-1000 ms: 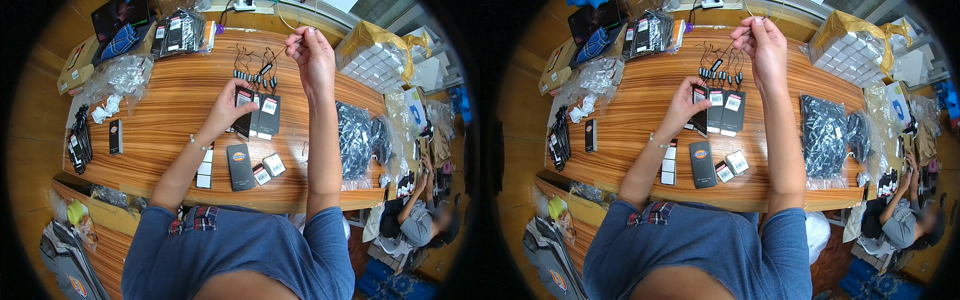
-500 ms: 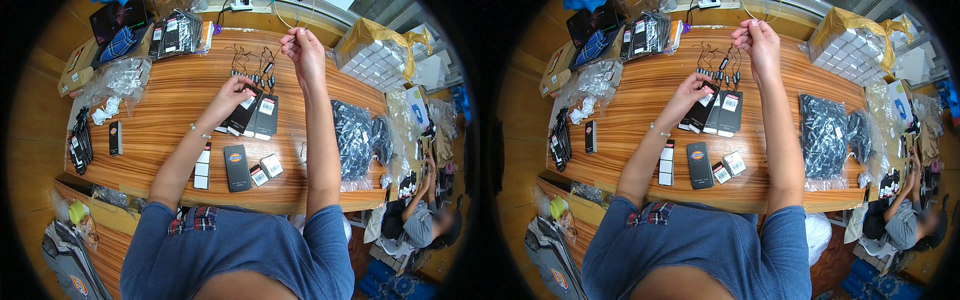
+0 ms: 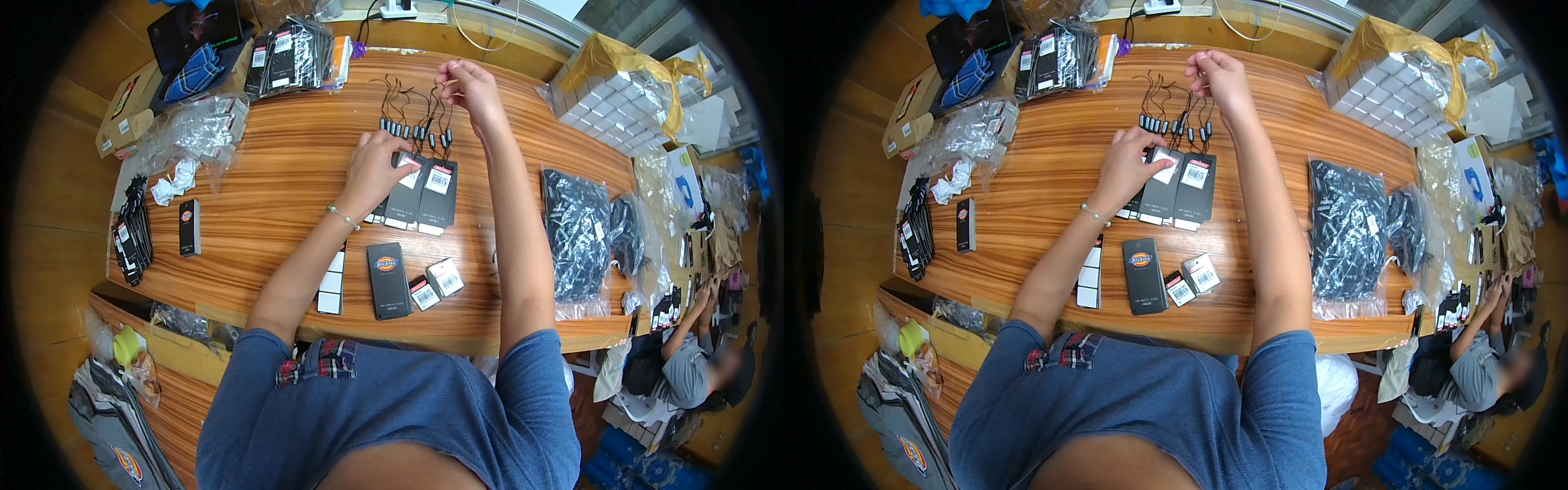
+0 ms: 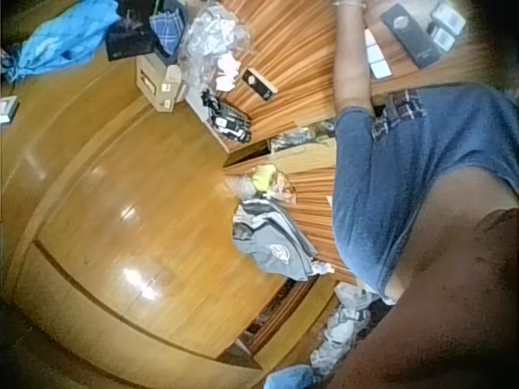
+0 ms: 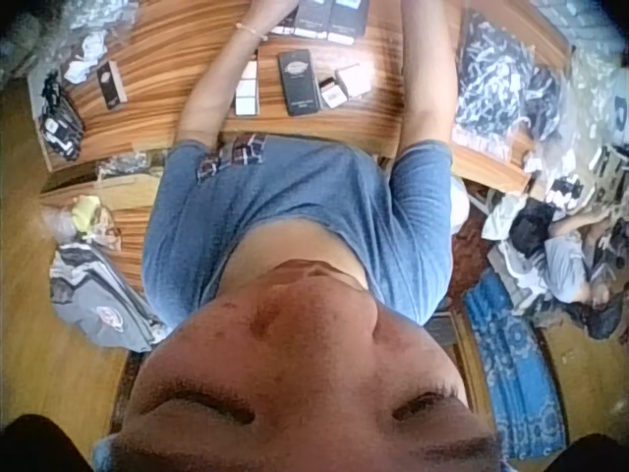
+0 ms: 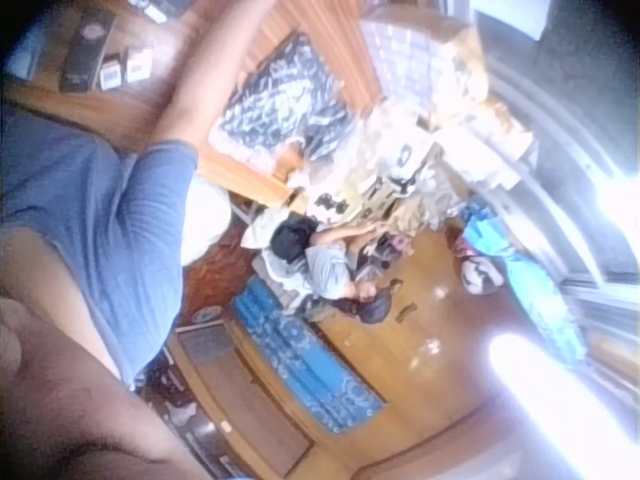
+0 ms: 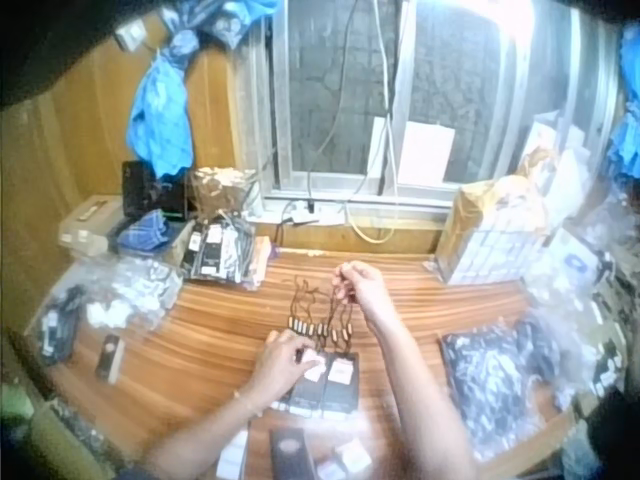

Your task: The person sits at a table and assembles keychains by attaching small black cords to rectangular tags. They pick up a tag, thread the cord through a hole, and place the finished item on the table, repeating the process with multiple tags and cords.

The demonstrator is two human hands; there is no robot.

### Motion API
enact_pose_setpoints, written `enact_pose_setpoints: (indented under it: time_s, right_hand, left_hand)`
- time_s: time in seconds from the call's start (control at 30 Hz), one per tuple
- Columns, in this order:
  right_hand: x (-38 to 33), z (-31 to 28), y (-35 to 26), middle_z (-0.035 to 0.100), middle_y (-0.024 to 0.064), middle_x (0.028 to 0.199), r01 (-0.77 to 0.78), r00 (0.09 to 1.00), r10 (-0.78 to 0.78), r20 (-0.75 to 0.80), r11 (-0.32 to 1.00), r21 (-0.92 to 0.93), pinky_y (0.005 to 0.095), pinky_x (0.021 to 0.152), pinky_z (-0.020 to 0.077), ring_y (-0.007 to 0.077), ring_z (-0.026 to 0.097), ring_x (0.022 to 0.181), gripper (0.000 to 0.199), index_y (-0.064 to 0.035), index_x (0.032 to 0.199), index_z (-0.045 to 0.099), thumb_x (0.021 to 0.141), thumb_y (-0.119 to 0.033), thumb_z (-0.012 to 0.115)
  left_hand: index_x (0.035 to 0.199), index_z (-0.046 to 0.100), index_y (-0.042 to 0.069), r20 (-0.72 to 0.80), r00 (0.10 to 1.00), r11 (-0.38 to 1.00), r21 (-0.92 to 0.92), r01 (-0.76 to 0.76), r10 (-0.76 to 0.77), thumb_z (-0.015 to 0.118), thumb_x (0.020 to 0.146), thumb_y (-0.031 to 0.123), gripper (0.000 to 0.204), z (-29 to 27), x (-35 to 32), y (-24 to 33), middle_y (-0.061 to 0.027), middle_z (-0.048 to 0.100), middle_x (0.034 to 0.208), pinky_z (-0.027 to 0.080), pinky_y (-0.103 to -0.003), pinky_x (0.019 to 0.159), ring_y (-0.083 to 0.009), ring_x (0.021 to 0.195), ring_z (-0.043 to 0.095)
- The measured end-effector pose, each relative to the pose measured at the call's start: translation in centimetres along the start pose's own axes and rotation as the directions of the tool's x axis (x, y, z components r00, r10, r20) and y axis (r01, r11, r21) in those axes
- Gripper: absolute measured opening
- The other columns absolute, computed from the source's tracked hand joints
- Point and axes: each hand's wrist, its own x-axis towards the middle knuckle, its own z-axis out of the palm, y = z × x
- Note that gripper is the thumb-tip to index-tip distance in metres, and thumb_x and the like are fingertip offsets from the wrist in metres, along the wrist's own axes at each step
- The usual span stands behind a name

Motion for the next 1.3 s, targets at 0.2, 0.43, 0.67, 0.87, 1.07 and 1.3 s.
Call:
enact_pose_setpoints:
  time_s: [0.2,0.43,0.67,0.87,1.07,1.3]
  right_hand:
    - [4.6,-0.4,4.9,0.059,0.0007,0.070,-0.233,0.957,0.246,0.155,0.967,-0.099,0.0185,0.043,0.0409,0.0069,0.054,0.051,0.013,-0.0039,0.087,0.060,0.088,-0.012,0.050]
    - [6.5,0.2,7.1,0.060,0.0027,0.069,-0.253,0.950,0.285,0.127,0.943,-0.217,0.0197,0.043,0.0427,0.0087,0.056,0.051,0.013,-0.0025,0.088,0.060,0.087,-0.013,0.052]
    - [7.3,-1.7,7.3,0.063,0.0142,0.073,-0.060,0.997,0.029,-0.068,0.861,-0.506,0.0301,0.051,0.0484,0.0186,0.062,0.059,0.024,0.0050,0.099,0.056,0.082,-0.012,0.057]
    - [-8.1,0.1,-0.1,0.063,0.0080,0.084,0.345,0.874,-0.046,0.484,0.761,-0.550,0.0296,0.071,0.0462,0.0170,0.057,0.077,0.017,-0.0014,0.091,0.060,0.077,-0.010,0.061]
    - [-23.2,2.0,0.1,0.052,0.0054,0.094,0.575,0.777,0.072,0.625,0.324,-0.751,0.0358,0.079,0.0376,0.0220,0.047,0.094,0.027,-0.0091,0.086,0.063,0.061,-0.014,0.072]
    - [-24.9,1.9,1.1,0.054,0.0052,0.092,0.483,0.862,-0.049,0.504,0.382,-0.788,0.0342,0.076,0.0392,0.0232,0.048,0.089,0.021,-0.0077,0.082,0.062,0.063,-0.011,0.070]
  left_hand:
    - [0.093,0.064,0.010,0.000,0.997,0.986,0.150,-0.071,0.072,0.070,0.070,0.034,0.034,-0.6,-0.3,-0.2,-0.0067,0.051,0.099,0.037,-0.037,0.083,-0.0250,0.096,0.043]
    - [0.107,0.058,0.006,0.017,1.000,1.000,0.001,0.006,-0.006,0.064,0.079,0.027,0.036,-5.2,-2.8,0.1,-0.0110,0.049,0.108,0.033,-0.037,0.092,-0.0274,0.104,0.042]
    - [0.105,0.058,0.008,0.111,0.994,0.985,0.166,-0.036,0.017,0.068,0.073,0.030,0.041,-7.7,-8.4,1.7,-0.0066,0.051,0.108,0.035,-0.038,0.089,-0.0262,0.101,0.043]
    - [0.101,0.059,0.007,0.267,0.964,0.974,0.216,-0.061,0.001,0.072,0.061,0.044,0.056,-6.8,-12.4,3.6,-0.0056,0.052,0.101,0.033,-0.037,0.085,-0.0246,0.095,0.043]
    - [0.098,0.061,0.008,0.271,0.961,0.966,0.226,-0.122,0.058,0.075,0.056,0.040,0.055,-6.0,-12.9,2.8,-0.0032,0.052,0.098,0.032,-0.037,0.083,-0.0229,0.094,0.043]
    - [0.096,0.058,0.006,0.149,0.983,0.979,0.154,-0.131,0.108,0.073,0.064,0.029,0.042,-6.3,-13.4,3.0,-0.0036,0.056,0.094,0.037,-0.035,0.081,-0.0221,0.091,0.048]
